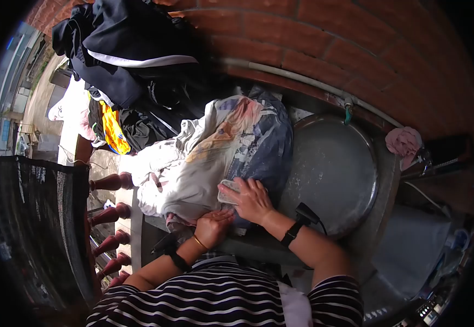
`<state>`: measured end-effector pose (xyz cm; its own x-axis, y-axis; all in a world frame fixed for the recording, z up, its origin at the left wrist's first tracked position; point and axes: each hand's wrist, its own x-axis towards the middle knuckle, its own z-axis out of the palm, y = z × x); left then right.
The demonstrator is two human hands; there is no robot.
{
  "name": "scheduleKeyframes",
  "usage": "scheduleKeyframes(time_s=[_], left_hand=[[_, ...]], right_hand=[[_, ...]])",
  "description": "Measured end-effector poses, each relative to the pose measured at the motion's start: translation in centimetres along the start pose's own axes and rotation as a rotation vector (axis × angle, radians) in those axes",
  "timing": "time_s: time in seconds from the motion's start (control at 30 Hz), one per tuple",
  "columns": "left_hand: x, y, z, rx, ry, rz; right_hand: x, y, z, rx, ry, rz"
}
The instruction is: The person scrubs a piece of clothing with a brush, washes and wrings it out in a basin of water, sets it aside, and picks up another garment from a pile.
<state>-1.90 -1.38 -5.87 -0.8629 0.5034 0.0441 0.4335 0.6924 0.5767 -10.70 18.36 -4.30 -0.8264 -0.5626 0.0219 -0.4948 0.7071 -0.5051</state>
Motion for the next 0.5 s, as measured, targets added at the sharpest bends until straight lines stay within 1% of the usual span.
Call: scheduleKeyframes(time_s=[0.03, 0.1, 0.13, 0.17, 0.23, 0.3, 0.37, 0.4, 0.43, 0.5], left_hand=[[0.3, 0.7, -0.7, 0.016, -0.022, -0.071], [0.0, 0.1, -0.1, -0.026, 0.021, -0.058], [0.1, 0.2, 0.2, -0.030, 0.041, -0.067], [0.4, 0.2, 0.1, -0.023, 0.013, -0.090], [0.0, 0.2, -0.2, -0.029, -0.022, -0.116], [0.3, -0.1, 0.0, 0.003, -0.013, -0.045], [0.6, 0.0, 0.1, -0.025, -0.011, -0.064], [0.5, 0.1, 0.1, -0.035, -0.026, -0.083], [0.5, 0.2, 0.1, -0.044, -0.024, -0.081], [0.3, 0.2, 0.0, -0.093, -0.154, -0.185]], right_hand=[[3.1, 2.0, 0.4, -0.056, -0.048, 0.023], [10.5, 8.4, -0.7, -0.148, 0.229, 0.167], [13.8, 11.1, -1.6, -0.231, 0.360, 0.279], [16.2, 12.8, -2.4, -0.207, 0.343, 0.404], [16.7, 11.9, -3.4, -0.247, 0.327, 0.387], [14.0, 9.4, -3.9, -0.122, 0.194, 0.266], [8.1, 4.2, -2.0, 0.066, 0.084, 0.069], [5.1, 1.1, -1.7, 0.117, -0.120, 0.009], [2.9, -0.6, -1.1, 0.061, -0.270, -0.137], [4.7, 1.6, 0.2, -0.051, -0.205, -0.184]])
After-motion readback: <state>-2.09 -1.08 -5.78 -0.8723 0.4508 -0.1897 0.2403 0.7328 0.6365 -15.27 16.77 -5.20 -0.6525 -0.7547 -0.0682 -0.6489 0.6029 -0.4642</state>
